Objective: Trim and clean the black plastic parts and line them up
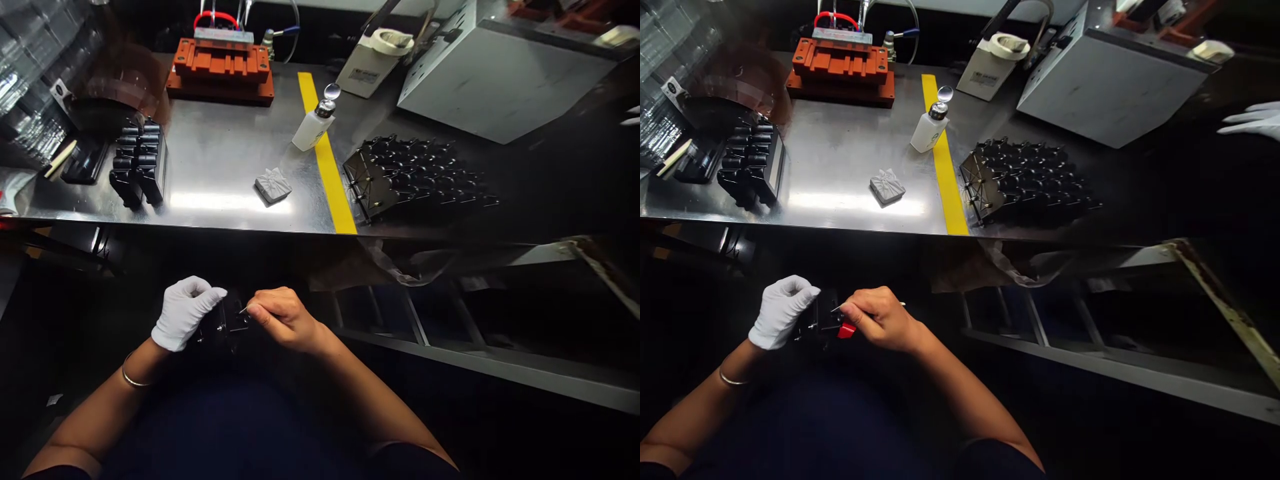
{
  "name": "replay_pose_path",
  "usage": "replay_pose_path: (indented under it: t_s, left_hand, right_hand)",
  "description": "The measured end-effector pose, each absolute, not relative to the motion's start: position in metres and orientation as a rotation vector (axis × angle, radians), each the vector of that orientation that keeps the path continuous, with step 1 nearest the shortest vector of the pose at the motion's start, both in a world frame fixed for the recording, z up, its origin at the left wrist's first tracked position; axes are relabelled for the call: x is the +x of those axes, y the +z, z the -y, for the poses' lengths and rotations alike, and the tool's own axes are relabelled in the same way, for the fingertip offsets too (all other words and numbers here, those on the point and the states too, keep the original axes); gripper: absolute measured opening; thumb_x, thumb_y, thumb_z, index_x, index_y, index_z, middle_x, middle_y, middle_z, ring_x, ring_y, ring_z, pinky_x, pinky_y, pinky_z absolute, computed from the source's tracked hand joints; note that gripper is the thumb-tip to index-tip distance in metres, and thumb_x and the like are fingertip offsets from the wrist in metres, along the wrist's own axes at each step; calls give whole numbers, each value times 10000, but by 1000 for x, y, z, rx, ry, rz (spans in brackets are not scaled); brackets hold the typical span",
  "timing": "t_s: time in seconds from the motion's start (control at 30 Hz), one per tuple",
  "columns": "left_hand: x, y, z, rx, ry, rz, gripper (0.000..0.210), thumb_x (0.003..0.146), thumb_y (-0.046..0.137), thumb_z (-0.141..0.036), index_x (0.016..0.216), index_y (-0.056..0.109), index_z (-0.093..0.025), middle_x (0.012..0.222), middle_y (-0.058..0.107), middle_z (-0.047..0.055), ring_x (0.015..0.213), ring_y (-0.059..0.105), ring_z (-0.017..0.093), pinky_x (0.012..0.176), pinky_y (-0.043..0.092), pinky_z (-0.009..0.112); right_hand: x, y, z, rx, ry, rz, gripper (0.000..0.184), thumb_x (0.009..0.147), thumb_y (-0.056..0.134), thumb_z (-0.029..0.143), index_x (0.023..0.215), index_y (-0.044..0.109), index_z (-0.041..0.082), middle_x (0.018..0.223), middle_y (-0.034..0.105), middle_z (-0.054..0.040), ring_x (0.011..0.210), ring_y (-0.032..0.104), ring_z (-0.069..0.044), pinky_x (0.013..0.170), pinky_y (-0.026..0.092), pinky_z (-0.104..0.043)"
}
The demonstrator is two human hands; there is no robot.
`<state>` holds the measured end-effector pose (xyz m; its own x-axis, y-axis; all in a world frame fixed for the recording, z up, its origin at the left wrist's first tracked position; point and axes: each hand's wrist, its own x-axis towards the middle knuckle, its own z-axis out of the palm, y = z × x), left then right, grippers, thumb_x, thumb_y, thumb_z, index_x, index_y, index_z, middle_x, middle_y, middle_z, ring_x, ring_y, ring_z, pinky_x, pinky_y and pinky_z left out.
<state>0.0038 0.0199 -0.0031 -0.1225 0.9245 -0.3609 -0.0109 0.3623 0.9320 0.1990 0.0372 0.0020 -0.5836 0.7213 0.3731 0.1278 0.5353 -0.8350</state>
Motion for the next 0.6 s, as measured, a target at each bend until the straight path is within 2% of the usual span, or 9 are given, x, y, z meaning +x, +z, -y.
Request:
replay_pose_path:
  t_s: [0.1, 0.17, 0.27, 0.37, 0.6]
  left_hand:
    - [3, -3, -18, 941, 966, -1418, 365, 575, 799, -428, 505, 570, -153, 474, 479, -41, 472, 399, 74, 449, 328, 214]
    - [1, -2, -18, 1007, 1002, -1407, 350, 591, 796, -417, 509, 580, -154, 478, 489, -39, 477, 404, 75, 460, 335, 216]
    - [-2, 0, -21, 1068, 1074, -1417, 332, 612, 786, -403, 513, 586, -157, 487, 505, -36, 481, 412, 77, 469, 343, 217]
    - [-1, 0, -22, 1110, 1064, -1404, 306, 625, 781, -382, 521, 598, -159, 492, 519, -34, 482, 419, 79, 470, 345, 216]
    - [7, -3, -22, 1068, 1061, -1413, 303, 631, 767, -388, 529, 598, -159, 498, 513, -34, 486, 412, 79, 468, 338, 217]
  right_hand:
    - [207, 2, -40, -587, 1401, 2057, 439, 985, 384, 319, 600, 515, 154, 496, 468, 25, 434, 420, -58, 442, 335, -187]
    - [211, 2, -41, -487, 1571, 2032, 521, 987, 339, 449, 621, 550, 144, 479, 462, 26, 419, 427, -61, 433, 341, -187]
    - [210, 5, -40, -589, 1314, 2061, 530, 907, 433, 595, 713, 600, 131, 545, 517, 5, 478, 459, -79, 473, 358, -206]
    - [204, 8, -38, -701, 932, 2156, 475, 836, 568, 590, 670, 557, 146, 561, 481, 17, 507, 413, -82, 486, 307, -220]
    - [203, 5, -38, -777, 748, 2270, 538, 864, 521, 592, 545, 406, 175, 546, 346, 43, 503, 321, -79, 479, 223, -237]
